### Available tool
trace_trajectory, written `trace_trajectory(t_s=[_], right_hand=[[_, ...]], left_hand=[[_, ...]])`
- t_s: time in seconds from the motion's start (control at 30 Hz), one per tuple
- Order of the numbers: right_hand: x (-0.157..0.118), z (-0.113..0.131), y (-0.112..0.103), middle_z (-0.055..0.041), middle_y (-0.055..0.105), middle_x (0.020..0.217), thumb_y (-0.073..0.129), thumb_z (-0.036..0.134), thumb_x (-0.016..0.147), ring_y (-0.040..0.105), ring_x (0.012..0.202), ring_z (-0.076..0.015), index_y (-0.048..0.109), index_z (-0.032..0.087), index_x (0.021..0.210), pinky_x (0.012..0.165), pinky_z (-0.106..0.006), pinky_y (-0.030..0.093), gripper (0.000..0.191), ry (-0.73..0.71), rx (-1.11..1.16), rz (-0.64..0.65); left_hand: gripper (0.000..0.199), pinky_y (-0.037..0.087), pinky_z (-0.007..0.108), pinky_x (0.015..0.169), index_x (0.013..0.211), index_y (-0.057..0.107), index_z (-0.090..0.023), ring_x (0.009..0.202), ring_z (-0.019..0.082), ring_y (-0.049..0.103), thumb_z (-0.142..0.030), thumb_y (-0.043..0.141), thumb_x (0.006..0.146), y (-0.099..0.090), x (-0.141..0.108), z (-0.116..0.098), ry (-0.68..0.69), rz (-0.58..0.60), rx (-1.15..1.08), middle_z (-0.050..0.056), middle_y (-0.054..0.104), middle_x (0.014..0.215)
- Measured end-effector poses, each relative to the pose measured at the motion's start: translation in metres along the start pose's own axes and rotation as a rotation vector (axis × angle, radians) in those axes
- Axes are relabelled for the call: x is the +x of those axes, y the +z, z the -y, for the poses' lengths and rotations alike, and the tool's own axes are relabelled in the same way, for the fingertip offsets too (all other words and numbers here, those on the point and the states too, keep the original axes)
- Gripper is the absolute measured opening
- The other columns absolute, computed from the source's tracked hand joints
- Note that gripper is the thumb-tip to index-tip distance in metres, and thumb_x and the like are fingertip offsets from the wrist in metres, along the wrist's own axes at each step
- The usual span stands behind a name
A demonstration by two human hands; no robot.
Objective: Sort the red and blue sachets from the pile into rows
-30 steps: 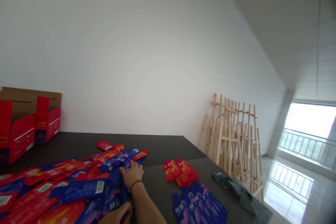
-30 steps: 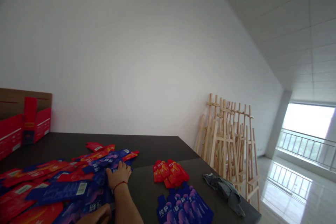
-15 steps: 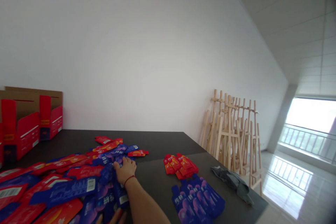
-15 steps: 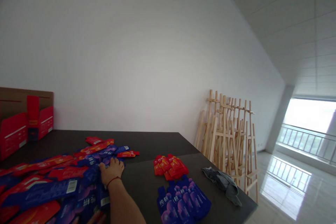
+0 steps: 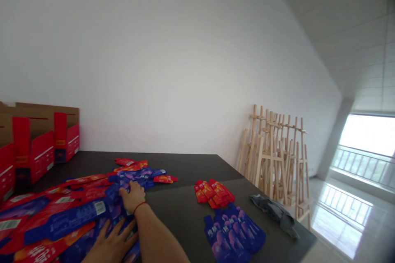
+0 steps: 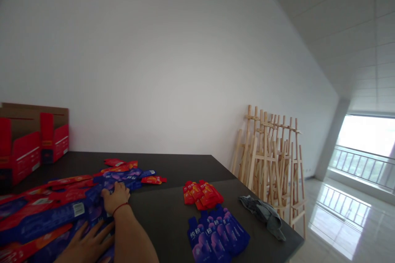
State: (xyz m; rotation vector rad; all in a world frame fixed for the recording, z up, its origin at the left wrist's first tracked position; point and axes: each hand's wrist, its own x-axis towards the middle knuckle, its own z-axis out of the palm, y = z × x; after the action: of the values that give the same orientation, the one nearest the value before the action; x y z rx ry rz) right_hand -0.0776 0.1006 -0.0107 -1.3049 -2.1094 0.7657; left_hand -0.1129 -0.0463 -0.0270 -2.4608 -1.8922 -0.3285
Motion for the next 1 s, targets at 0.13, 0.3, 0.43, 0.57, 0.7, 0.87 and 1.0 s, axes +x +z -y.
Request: trace_trajectory(t_s=[0.13,0.3,0.43,0.57,0.7,0.87,1.0], right_hand=[[-0.006,0.007,-0.01,-0.0162,0.037,0.153,0.05,0.049,0.094,0.036,0.139,-0.0305,0.037,0.012,0.148,0.111,-0.048,0.031,0.067,-0.067,0.009,0.081],[-0.053,-0.011,-0.04,-0.0111,0.038,0.153,0.058,0.046,0.089,0.035,0.139,-0.0315,0.044,0.019,0.144,0.112,-0.049,0.03,0.062,-0.235,-0.08,0.033],[-0.106,-0.04,-0.058,-0.0117,0.052,0.141,0.071,0.04,0.079,0.046,0.13,-0.0292,0.05,0.017,0.139,0.11,-0.044,0.034,0.067,-0.26,-0.106,0.05],[-0.143,-0.056,-0.064,-0.0107,0.05,0.143,0.078,0.039,0.069,0.043,0.132,-0.0324,0.051,0.021,0.139,0.112,-0.048,0.031,0.077,-0.241,-0.095,0.077],[-0.154,-0.058,-0.066,-0.0103,0.059,0.131,0.069,0.031,0.077,0.053,0.124,-0.0274,0.057,0.02,0.131,0.107,-0.041,0.039,0.056,-0.124,0.173,0.009],[-0.162,-0.053,-0.063,-0.0112,0.064,0.119,0.072,0.061,0.07,0.069,0.089,-0.0236,0.059,0.018,0.126,0.067,-0.032,0.053,0.072,0.048,0.892,0.266],[-0.177,-0.049,-0.068,-0.0048,0.069,0.088,0.085,0.061,0.05,0.065,0.076,-0.0195,0.07,0.016,0.101,0.073,-0.032,0.05,0.07,-0.095,1.052,0.376]], left_hand=[[0.047,0.022,0.071,0.11,0.132,0.058,-0.038,0.132,0.037,0.049,-0.032,0.05,0.086,-0.001,0.005,0.021,0.008,-0.063,0.016,0.007,0.06,0.14],[0.054,0.029,0.063,0.112,0.135,0.057,-0.023,0.134,0.036,0.048,-0.039,0.052,0.084,0.0,0.004,0.03,-0.003,-0.121,0.045,0.014,0.057,0.142],[0.065,0.039,0.052,0.112,0.134,0.057,-0.008,0.132,0.036,0.05,-0.04,0.057,0.078,0.005,-0.001,0.033,-0.1,-0.167,0.042,0.02,0.053,0.143],[0.057,0.04,0.046,0.112,0.13,0.061,-0.008,0.128,0.034,0.055,-0.024,0.051,0.077,0.019,-0.003,0.04,-0.096,-0.182,0.018,0.018,0.058,0.139],[0.055,0.044,0.04,0.108,0.127,0.065,-0.019,0.121,0.026,0.062,-0.015,0.042,0.077,0.019,0.002,0.039,-0.066,-0.156,-0.064,0.01,0.065,0.133],[0.042,0.053,0.031,0.096,0.118,0.067,-0.029,0.105,0.022,0.071,-0.039,0.037,0.09,-0.03,0.011,-0.008,-0.116,-0.329,-0.525,0.0,0.076,0.113],[0.044,0.051,0.033,0.098,0.102,0.068,-0.026,0.103,0.025,0.071,-0.059,0.047,0.083,-0.052,0.015,-0.049,-0.255,-0.44,-0.978,0.001,0.078,0.101]])
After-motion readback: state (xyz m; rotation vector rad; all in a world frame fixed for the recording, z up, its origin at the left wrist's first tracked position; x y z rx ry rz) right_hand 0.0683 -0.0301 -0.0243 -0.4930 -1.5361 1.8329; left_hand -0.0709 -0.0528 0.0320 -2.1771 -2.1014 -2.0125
